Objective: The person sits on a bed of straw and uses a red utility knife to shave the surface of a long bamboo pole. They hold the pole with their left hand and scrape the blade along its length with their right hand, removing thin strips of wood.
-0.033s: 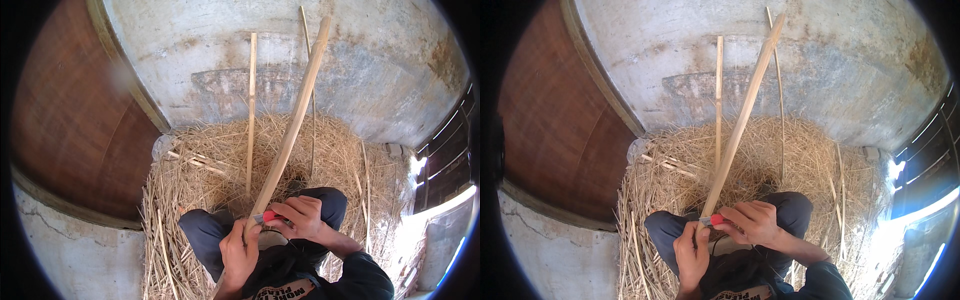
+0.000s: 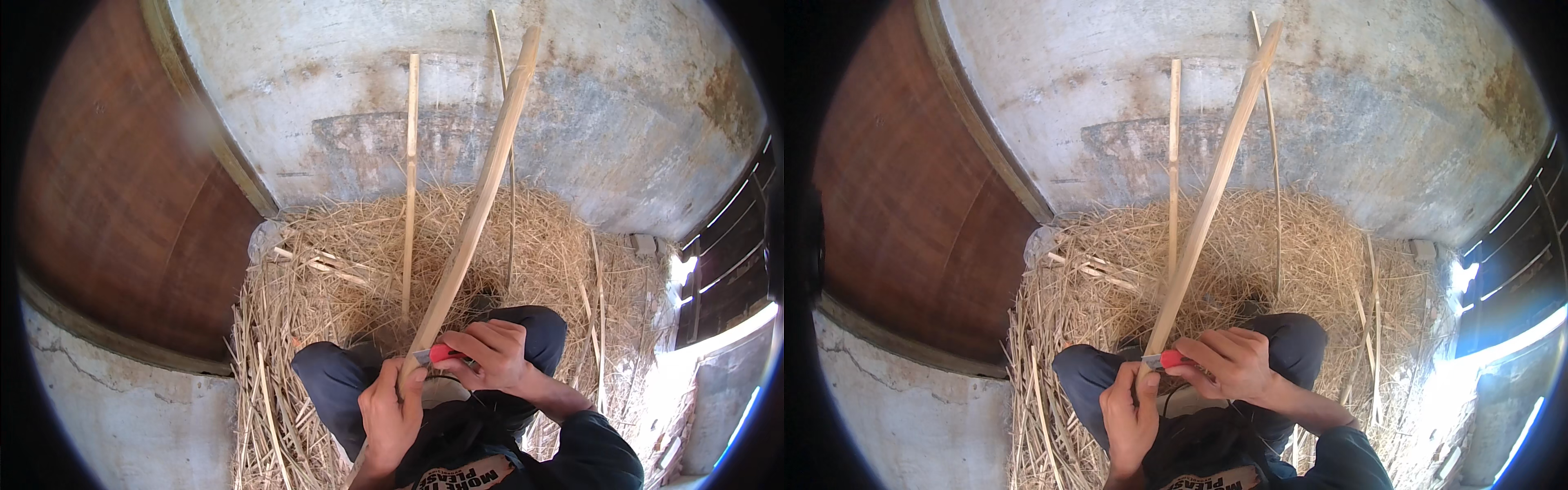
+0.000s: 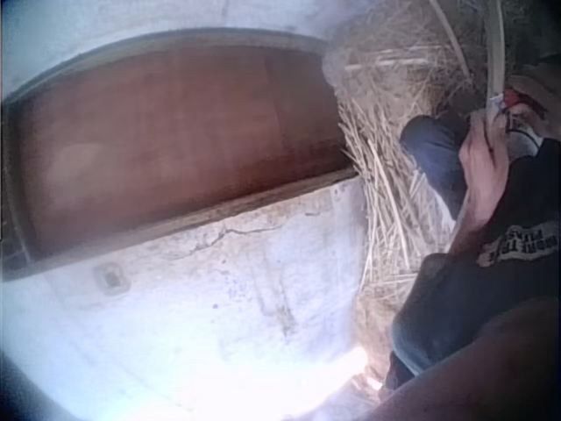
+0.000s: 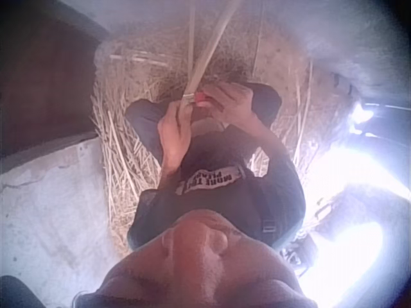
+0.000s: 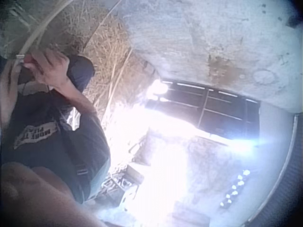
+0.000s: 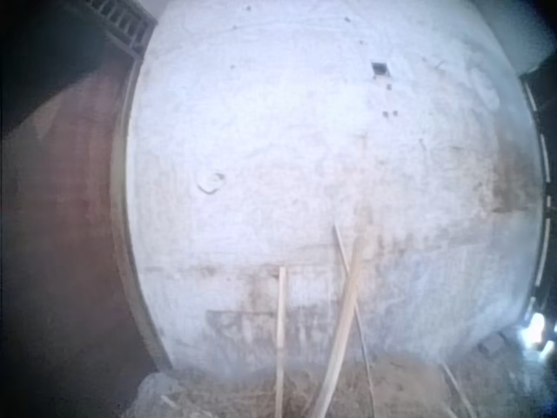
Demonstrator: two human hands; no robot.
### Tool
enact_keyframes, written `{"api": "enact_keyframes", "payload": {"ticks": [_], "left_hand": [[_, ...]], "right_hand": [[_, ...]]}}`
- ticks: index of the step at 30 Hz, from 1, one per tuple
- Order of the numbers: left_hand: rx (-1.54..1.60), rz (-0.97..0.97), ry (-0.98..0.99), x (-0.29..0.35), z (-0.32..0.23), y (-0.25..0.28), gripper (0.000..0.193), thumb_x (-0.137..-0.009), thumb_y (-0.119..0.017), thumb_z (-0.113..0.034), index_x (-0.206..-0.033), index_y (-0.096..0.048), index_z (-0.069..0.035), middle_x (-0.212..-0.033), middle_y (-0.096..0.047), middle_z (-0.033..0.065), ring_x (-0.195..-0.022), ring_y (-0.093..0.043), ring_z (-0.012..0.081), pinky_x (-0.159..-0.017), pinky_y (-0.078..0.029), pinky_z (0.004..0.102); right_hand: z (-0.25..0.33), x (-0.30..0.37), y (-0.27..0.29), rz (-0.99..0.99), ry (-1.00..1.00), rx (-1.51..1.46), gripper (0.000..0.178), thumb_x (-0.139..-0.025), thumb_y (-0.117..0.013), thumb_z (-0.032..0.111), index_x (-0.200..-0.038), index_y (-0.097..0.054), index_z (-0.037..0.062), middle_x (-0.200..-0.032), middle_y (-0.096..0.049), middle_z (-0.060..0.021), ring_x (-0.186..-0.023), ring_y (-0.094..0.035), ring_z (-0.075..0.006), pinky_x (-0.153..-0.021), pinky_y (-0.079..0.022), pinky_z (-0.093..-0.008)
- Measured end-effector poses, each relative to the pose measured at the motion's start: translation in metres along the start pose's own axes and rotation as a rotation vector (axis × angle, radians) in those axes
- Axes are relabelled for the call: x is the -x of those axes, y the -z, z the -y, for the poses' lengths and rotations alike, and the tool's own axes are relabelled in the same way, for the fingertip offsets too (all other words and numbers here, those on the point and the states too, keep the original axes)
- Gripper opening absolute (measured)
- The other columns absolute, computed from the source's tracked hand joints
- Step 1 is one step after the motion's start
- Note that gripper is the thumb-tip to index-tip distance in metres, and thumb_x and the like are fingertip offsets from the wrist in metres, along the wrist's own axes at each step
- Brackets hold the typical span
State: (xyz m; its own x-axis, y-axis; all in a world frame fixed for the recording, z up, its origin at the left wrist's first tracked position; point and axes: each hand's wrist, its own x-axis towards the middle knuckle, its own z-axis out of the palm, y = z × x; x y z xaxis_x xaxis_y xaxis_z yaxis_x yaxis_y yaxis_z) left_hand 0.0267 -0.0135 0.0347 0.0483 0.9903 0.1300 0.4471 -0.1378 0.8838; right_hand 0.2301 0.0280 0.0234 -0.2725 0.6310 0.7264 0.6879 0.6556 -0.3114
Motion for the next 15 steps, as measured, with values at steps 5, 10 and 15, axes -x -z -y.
{"api": "enact_keyframes", "payload": {"ticks": [5, 10, 15], "left_hand": [[-0.002, -0.007, 0.001, 0.0, -0.0036, -0.0003, 0.022, -0.106, -0.071, -0.022, -0.107, -0.067, 0.0, -0.078, -0.07, 0.0202, -0.061, -0.068, 0.0358, -0.056, -0.052, 0.0398], [-0.012, 0.005, -0.001, 0.0006, -0.0046, 0.0002, 0.023, -0.106, -0.071, -0.022, -0.107, -0.067, 0.0, -0.079, -0.07, 0.0206, -0.062, -0.07, 0.0358, -0.057, -0.052, 0.0396], [-0.008, 0.008, 0.001, 0.002, -0.0053, 0.0006, 0.023, -0.106, -0.071, -0.022, -0.107, -0.067, 0.0, -0.078, -0.07, 0.0206, -0.062, -0.069, 0.0365, -0.057, -0.052, 0.0399]], "right_hand": [[0.0011, -0.004, 0.0043, -0.03, 0.012, 0.025, 0.037, -0.079, -0.091, 0.038, -0.099, -0.078, 0.0109, -0.072, -0.065, 0.002, -0.057, -0.066, -0.0153, -0.05, -0.048, -0.0283], [-0.0007, -0.0027, 0.0053, -0.046, 0.027, 0.055, 0.037, -0.078, -0.091, 0.039, -0.098, -0.078, 0.0112, -0.069, -0.063, 0.0025, -0.056, -0.064, -0.0143, -0.049, -0.046, -0.0273], [-0.0025, -0.002, 0.0042, -0.072, 0.05, 0.076, 0.037, -0.078, -0.092, 0.04, -0.098, -0.078, 0.0116, -0.067, -0.06, 0.0033, -0.053, -0.061, -0.0134, -0.048, -0.044, -0.0271]]}}
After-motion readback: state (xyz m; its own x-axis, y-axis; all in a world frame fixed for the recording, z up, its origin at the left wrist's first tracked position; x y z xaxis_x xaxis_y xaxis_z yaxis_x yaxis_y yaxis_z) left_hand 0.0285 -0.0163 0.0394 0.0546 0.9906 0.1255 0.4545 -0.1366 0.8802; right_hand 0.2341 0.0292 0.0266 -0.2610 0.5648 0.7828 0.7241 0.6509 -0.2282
